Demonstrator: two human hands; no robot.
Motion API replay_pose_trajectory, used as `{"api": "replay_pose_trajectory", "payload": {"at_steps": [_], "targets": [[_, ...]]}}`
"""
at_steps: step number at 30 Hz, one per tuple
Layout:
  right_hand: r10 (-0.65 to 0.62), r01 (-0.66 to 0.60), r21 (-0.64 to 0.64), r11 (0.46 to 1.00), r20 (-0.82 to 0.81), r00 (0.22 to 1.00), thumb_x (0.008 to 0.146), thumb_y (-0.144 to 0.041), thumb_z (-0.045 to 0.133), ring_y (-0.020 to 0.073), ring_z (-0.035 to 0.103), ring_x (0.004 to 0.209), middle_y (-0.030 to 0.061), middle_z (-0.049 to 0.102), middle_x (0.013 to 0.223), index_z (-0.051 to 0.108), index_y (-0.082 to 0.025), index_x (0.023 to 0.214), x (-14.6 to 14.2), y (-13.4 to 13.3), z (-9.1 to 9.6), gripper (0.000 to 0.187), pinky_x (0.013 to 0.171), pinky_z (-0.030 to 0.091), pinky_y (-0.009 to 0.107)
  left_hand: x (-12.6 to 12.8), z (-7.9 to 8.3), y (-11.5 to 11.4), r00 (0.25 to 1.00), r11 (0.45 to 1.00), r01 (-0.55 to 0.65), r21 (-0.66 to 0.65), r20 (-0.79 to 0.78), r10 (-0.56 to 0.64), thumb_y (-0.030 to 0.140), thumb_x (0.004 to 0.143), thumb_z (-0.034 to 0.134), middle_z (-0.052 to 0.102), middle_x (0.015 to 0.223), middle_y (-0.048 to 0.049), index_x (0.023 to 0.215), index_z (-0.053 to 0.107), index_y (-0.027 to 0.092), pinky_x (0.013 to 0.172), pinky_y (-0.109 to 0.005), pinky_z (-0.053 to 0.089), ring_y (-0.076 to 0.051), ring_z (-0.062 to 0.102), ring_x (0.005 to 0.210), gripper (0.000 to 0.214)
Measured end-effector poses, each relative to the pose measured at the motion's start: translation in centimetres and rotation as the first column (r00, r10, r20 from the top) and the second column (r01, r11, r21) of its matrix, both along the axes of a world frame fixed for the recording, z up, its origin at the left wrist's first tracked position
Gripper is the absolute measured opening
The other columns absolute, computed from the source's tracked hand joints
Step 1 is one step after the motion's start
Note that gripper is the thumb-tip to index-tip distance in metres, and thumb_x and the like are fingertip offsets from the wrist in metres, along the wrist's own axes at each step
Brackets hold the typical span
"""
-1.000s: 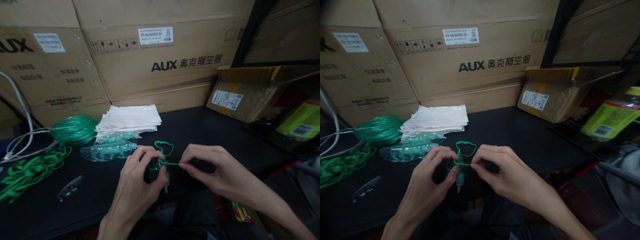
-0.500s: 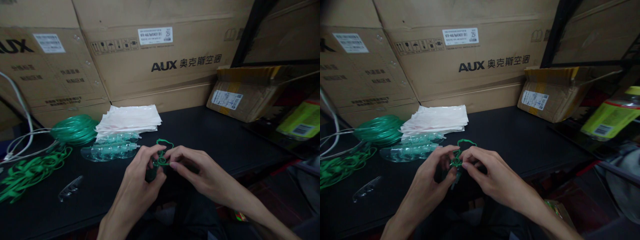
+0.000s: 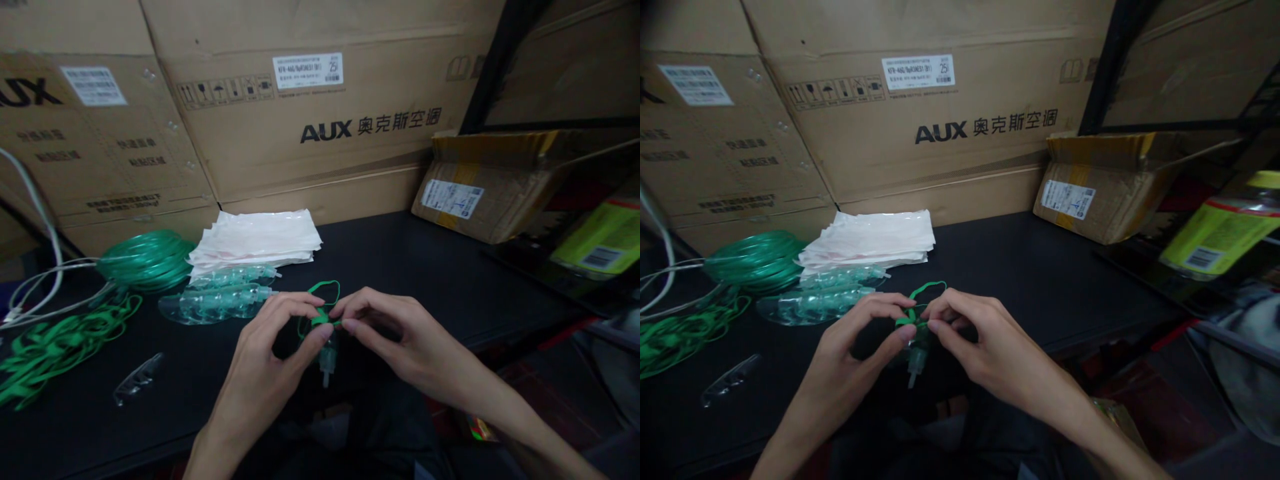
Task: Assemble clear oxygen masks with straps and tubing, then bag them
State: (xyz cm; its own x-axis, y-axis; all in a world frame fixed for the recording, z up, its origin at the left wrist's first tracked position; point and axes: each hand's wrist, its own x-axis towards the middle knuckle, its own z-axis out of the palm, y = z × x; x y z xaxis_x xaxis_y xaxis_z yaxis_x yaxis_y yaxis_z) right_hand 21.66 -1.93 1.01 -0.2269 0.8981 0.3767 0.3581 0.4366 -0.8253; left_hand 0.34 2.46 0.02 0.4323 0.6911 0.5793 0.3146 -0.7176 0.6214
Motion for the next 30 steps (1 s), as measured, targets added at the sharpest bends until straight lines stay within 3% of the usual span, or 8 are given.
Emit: {"api": "replay_pose_trajectory", "payload": {"at_steps": [5,8,10,13,15,19,23,30], "targets": [[0.043,-0.047,-0.077,0.996,-0.050,0.998,0.102,-0.022,0.060,0.0155,0.071,0.098,0.0031,0.076,0.109,0.066,-0.022,0.096,0.6,0.0,0.3,0.008,0.086,0.056,0.027,-0.2,-0.2,0.3,0.982,0.975,-0.134,-0.179,0.110,0.155,0.025,0.094,0.063,0.071,0.090,0.0010,0.079,0.059,0.024,0.083,-0.029,0.054,-0.017,0.069,0.090,0.015],[0.074,-0.080,-0.114,0.990,-0.060,0.995,0.102,-0.022,0.060,0.0156,0.071,0.105,0.0040,0.075,0.116,0.065,-0.022,0.094,0.8,-0.2,0.6,0.009,0.090,0.056,0.027,0.0,-0.5,0.5,0.953,0.931,-0.265,-0.252,0.075,0.292,0.027,0.089,0.059,0.069,0.079,0.0014,0.071,0.054,0.024,0.075,-0.030,0.054,-0.017,0.069,0.076,0.018],[0.085,-0.095,-0.141,0.985,-0.074,0.994,0.103,-0.024,0.060,0.0158,0.071,0.109,0.0047,0.074,0.120,0.064,-0.022,0.093,0.9,-0.2,0.7,0.011,0.092,0.056,0.027,0.2,-0.6,0.4,0.930,0.904,-0.355,-0.237,0.004,0.367,0.028,0.085,0.058,0.068,0.075,0.0010,0.068,0.052,0.024,0.070,-0.032,0.053,-0.018,0.066,0.070,0.019],[0.081,-0.097,-0.180,0.979,-0.097,0.992,0.103,-0.026,0.059,0.0166,0.071,0.109,0.0050,0.074,0.121,0.062,-0.022,0.092,0.8,-0.2,0.7,0.012,0.089,0.057,0.027,0.5,-0.9,0.3,0.894,0.888,-0.448,-0.099,-0.076,0.442,0.026,0.079,0.061,0.067,0.077,0.0000,0.074,0.054,0.024,0.069,-0.034,0.052,-0.020,0.064,0.070,0.010],[0.079,-0.098,-0.189,0.977,-0.107,0.991,0.103,-0.027,0.059,0.0169,0.071,0.108,0.0041,0.075,0.118,0.062,-0.022,0.092,0.7,-0.1,0.6,0.012,0.088,0.057,0.028,0.6,-1.1,0.3,0.913,0.917,-0.398,-0.002,-0.095,0.396,0.020,0.078,0.063,0.070,0.089,-0.0021,0.090,0.062,0.023,0.078,-0.038,0.054,-0.023,0.067,0.084,0.012],[0.084,-0.102,-0.177,0.979,-0.106,0.991,0.103,-0.028,0.059,0.0150,0.070,0.097,0.0006,0.074,0.104,0.065,-0.023,0.097,0.6,0.0,0.2,0.009,0.083,0.056,0.025,0.5,-1.1,0.3,0.983,0.989,-0.107,0.100,-0.137,0.120,0.008,0.088,0.056,0.071,0.118,-0.0041,0.126,0.064,0.027,0.100,-0.038,0.052,-0.021,0.066,0.114,0.043],[0.051,-0.068,-0.169,0.983,-0.102,0.993,0.102,-0.028,0.060,0.0116,0.065,0.083,-0.0021,0.069,0.092,0.064,-0.022,0.094,0.5,0.0,0.0,0.010,0.072,0.053,0.020,0.4,-0.8,0.2,0.988,0.993,0.036,0.113,-0.152,-0.018,0.005,0.097,0.048,0.070,0.125,-0.0051,0.128,0.068,0.025,0.098,-0.026,0.055,-0.015,0.068,0.116,0.042],[0.000,-0.022,-0.167,0.986,-0.129,0.992,0.101,-0.031,0.061,0.0160,0.070,0.094,0.0022,0.073,0.100,0.065,-0.022,0.095,0.1,0.2,-0.4,0.011,0.077,0.057,0.024,0.4,0.0,-0.6,0.992,0.996,0.041,0.081,-0.118,-0.031,0.007,0.095,0.045,0.079,0.118,-0.0035,0.120,0.075,0.018,0.099,-0.020,0.054,-0.013,0.073,0.112,0.040]]}}
